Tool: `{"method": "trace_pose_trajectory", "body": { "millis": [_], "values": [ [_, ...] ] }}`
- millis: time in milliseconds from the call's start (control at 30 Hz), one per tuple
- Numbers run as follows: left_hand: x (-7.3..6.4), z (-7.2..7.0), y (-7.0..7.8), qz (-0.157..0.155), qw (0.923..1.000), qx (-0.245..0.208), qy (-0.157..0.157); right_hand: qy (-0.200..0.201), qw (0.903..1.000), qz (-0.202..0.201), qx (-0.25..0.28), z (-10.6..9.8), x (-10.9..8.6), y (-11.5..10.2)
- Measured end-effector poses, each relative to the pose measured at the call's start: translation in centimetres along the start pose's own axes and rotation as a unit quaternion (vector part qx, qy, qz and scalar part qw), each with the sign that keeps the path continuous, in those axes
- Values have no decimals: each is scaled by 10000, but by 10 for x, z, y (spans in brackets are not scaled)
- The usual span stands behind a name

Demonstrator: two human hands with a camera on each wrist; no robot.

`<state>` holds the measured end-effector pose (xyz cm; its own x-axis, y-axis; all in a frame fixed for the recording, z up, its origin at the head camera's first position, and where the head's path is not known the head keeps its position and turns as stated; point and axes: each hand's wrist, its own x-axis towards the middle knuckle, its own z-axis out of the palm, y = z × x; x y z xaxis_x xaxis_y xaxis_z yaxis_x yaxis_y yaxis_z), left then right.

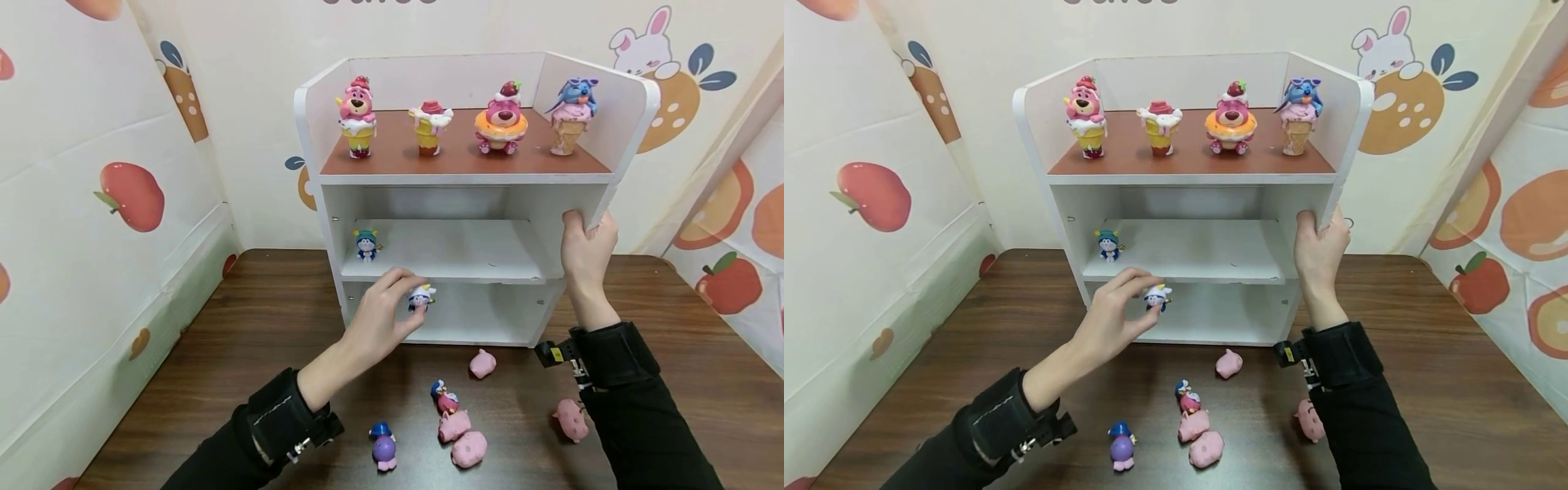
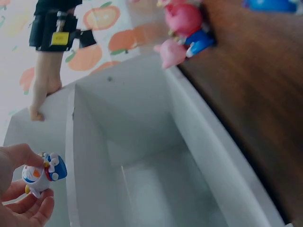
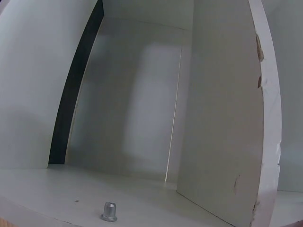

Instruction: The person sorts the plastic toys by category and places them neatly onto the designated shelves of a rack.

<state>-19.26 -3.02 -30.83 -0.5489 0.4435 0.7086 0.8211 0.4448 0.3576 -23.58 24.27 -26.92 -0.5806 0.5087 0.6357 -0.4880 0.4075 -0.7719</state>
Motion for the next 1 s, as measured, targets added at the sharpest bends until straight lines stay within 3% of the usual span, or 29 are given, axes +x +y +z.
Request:
{"method": "trace_pose_trajectory", "body": {
  "millis": [167,567,1000],
  "values": [
    [17,-1,-3,-81,9995,-10,297,-11,10000,-57,33,-1,1,2],
    [40,2,-16,-384,9977,230,512,37,10000,-12,-58,0,0,1],
    [56,9,-25,-854,9944,617,93,44,9999,-22,-107,0,-1,0]
  ]
}}
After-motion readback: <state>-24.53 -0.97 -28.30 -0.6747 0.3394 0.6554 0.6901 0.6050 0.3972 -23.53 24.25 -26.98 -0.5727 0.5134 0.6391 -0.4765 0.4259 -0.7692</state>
